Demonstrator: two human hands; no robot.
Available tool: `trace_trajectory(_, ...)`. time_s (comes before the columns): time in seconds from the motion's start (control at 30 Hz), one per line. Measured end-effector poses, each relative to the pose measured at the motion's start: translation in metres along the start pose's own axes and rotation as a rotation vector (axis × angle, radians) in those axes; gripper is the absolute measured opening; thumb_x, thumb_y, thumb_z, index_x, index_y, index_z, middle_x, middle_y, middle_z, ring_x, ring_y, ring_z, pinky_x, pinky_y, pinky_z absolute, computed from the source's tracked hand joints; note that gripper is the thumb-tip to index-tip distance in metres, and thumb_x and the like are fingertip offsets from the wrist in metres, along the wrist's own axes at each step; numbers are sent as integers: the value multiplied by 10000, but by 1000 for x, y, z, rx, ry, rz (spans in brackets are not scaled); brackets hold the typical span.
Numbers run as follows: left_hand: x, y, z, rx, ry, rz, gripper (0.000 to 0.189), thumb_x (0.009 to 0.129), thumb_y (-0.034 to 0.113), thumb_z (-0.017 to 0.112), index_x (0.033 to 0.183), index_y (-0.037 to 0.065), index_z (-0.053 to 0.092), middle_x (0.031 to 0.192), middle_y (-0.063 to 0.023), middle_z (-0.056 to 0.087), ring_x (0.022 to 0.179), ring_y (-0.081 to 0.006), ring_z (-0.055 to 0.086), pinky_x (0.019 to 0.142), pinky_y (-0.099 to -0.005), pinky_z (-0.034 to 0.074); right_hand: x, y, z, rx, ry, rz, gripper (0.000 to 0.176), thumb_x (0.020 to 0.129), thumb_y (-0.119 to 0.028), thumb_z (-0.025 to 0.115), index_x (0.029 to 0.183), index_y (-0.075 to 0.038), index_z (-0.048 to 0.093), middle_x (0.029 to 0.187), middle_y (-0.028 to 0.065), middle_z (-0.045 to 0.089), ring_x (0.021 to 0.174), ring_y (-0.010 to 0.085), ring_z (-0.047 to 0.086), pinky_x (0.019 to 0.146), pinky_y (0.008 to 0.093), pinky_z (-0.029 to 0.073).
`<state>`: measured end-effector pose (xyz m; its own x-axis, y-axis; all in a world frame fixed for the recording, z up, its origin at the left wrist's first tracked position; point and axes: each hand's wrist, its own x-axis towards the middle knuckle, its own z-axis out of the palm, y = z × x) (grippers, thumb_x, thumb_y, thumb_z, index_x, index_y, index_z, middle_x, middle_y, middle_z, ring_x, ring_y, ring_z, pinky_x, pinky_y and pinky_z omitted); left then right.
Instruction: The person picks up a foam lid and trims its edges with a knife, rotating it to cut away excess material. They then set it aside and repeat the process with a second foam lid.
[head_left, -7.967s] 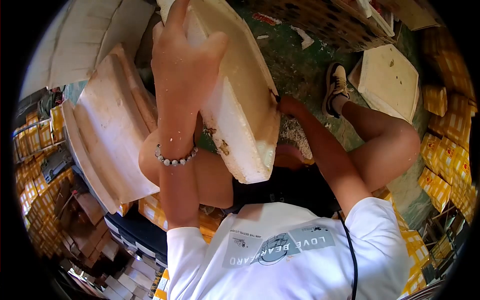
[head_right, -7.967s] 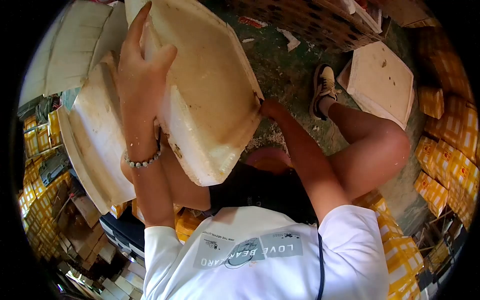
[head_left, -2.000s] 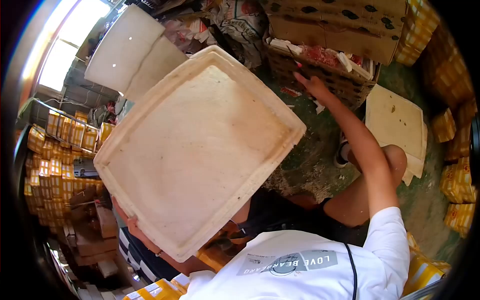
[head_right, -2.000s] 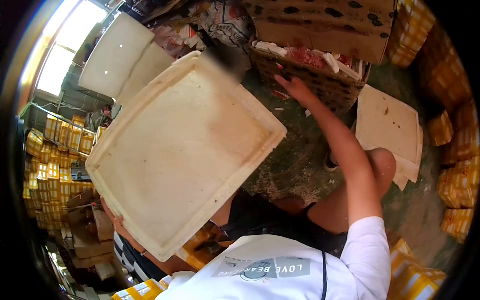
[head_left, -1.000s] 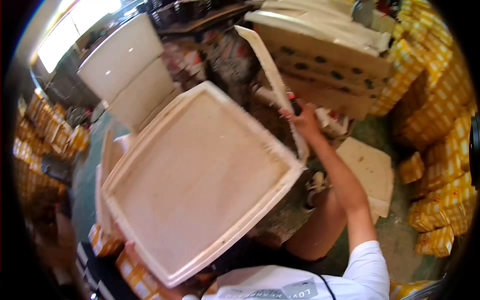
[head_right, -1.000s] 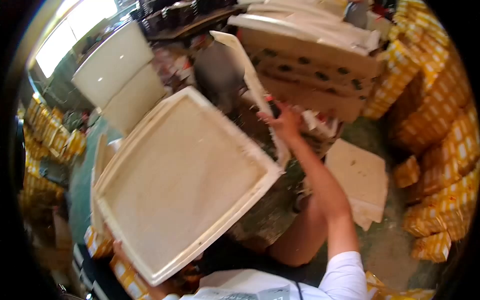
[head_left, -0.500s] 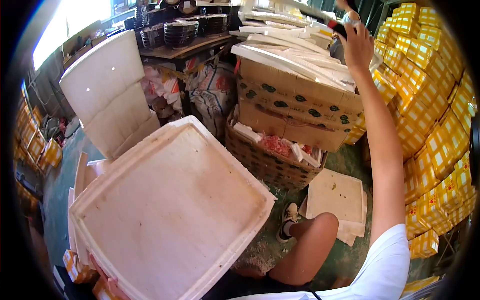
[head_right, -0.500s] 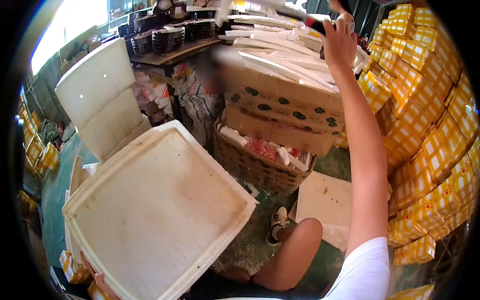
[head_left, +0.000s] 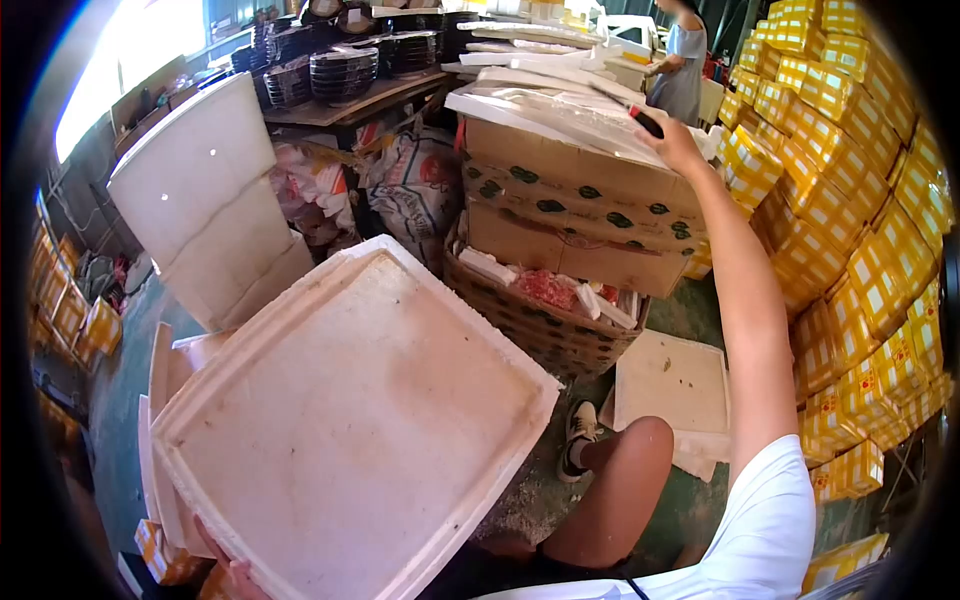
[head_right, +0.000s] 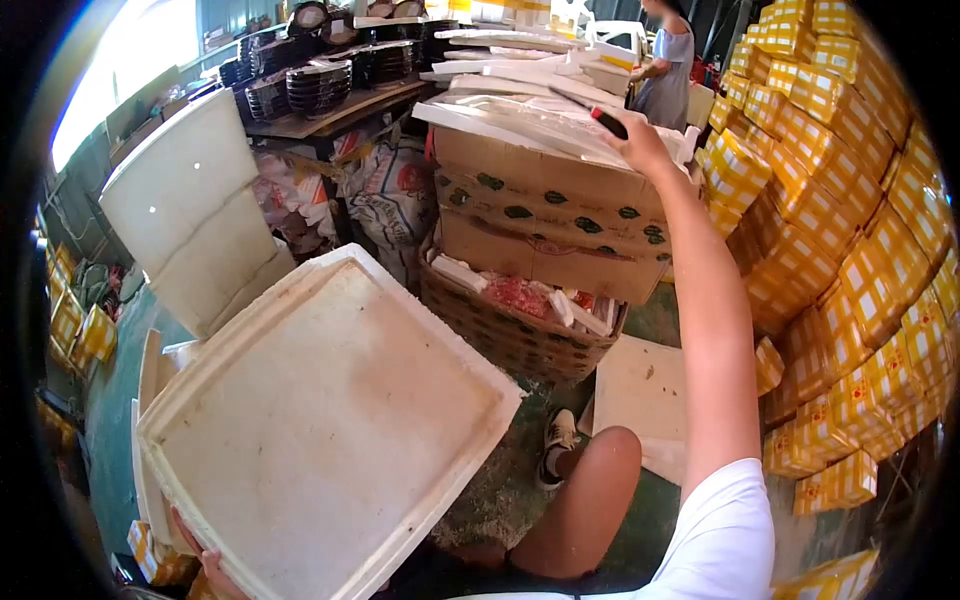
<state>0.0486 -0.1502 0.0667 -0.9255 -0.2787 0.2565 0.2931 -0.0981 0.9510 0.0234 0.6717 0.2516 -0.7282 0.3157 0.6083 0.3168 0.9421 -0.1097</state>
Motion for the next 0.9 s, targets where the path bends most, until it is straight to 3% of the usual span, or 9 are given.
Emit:
trace_trajectory(0.17, 3, -17, -4, -2, -22, 65, 945, 752, 340, 570, 1608, 63, 283, 1648, -149, 276, 1496, -345, 286, 1217, -495, 243, -50, -49, 11, 235, 342, 185, 480, 930, -502, 663, 1111, -58, 698, 820, 185, 698, 788, 324, 694, 719, 421, 506)
trace_trajectory(0.3, 0, -37, -18, -12, -9, 213, 985, 760, 385, 601, 1614, 48, 245, 1649, -169, 262, 1496, -364, 285, 1228, -510, 216, -137, -118, 60, 500, 61, 437, 484, 968, -521, 621, 1011, -43, 688, 770, 82, 675, 708, 224, 629, 687, 386, 481)
trace_trajectory(0.37, -6, -30, -6, 28, 6, 255, 991, 755, 383, 601, 1614, 46, 241, 1649, -177, 255, 1493, -375, 285, 1226, -520, 218, -183, -160, 75, 591, -320, 612, 467, 981, -504, 617, 967, -39, 668, 777, 33, 645, 725, 171, 574, 691, 373, 467)
trace_trajectory(0.5, -27, -32, 26, 105, 67, 326, 997, 784, 374, 642, 1616, 35, 212, 1651, -179, 237, 1491, -385, 284, 1218, -543, 237, -254, -239, 109, 784, -512, 714, 400, 955, -473, 683, 943, -74, 654, 816, 8, 619, 720, 123, 551, 629, 329, 435)
trace_trajectory(0.6, -56, -57, 64, 194, 142, 505, 964, 866, 374, 676, 1617, 38, 175, 1649, -176, 199, 1491, -379, 274, 1215, -550, 258, -283, -275, 163, 957, -395, 719, 336, 933, -408, 735, 960, -88, 634, 785, -3, 597, 658, 119, 522, 544, 326, 405)
trace_trajectory(0.67, -90, -73, 88, 375, 152, 580, 956, 906, 353, 676, 1621, 33, 128, 1662, -177, 140, 1501, -378, 241, 1209, -569, 252, -289, -307, 165, 1314, -522, 1203, 346, 920, -332, 769, 996, -18, 644, 804, 35, 611, 670, 149, 490, 641, 336, 423)
trace_trajectory(0.7, -107, -84, 94, 540, 156, 636, 945, 922, 328, 673, 1620, 28, 112, 1668, -183, 115, 1509, -380, 220, 1206, -581, 240, -294, -311, 174, 1327, -515, 1223, 346, 920, -332, 769, 996, -18, 644, 804, 35, 611, 670, 149, 490, 641, 336, 423)
trace_trajectory(0.8, -122, -104, 106, 152, -40, 662, 863, 981, 389, 576, 1622, 39, 115, 1685, -167, 90, 1529, -344, 194, 1240, -535, 197, -293, -318, 196, 1392, -587, 1077, 266, 918, -304, 774, 938, -89, 620, 781, -12, 563, 625, 143, 487, 558, 312, 390)
trace_trajectory(0.9, -122, -108, 85, 621, -125, 980, 784, 1030, 454, 455, 1616, 37, 144, 1684, -157, 131, 1535, -285, 196, 1258, -479, 201, -300, -315, 204, 1348, -482, 940, 231, 914, -249, 772, 967, -58, 653, 810, 6, 607, 651, 154, 535, 564, 325, 411)
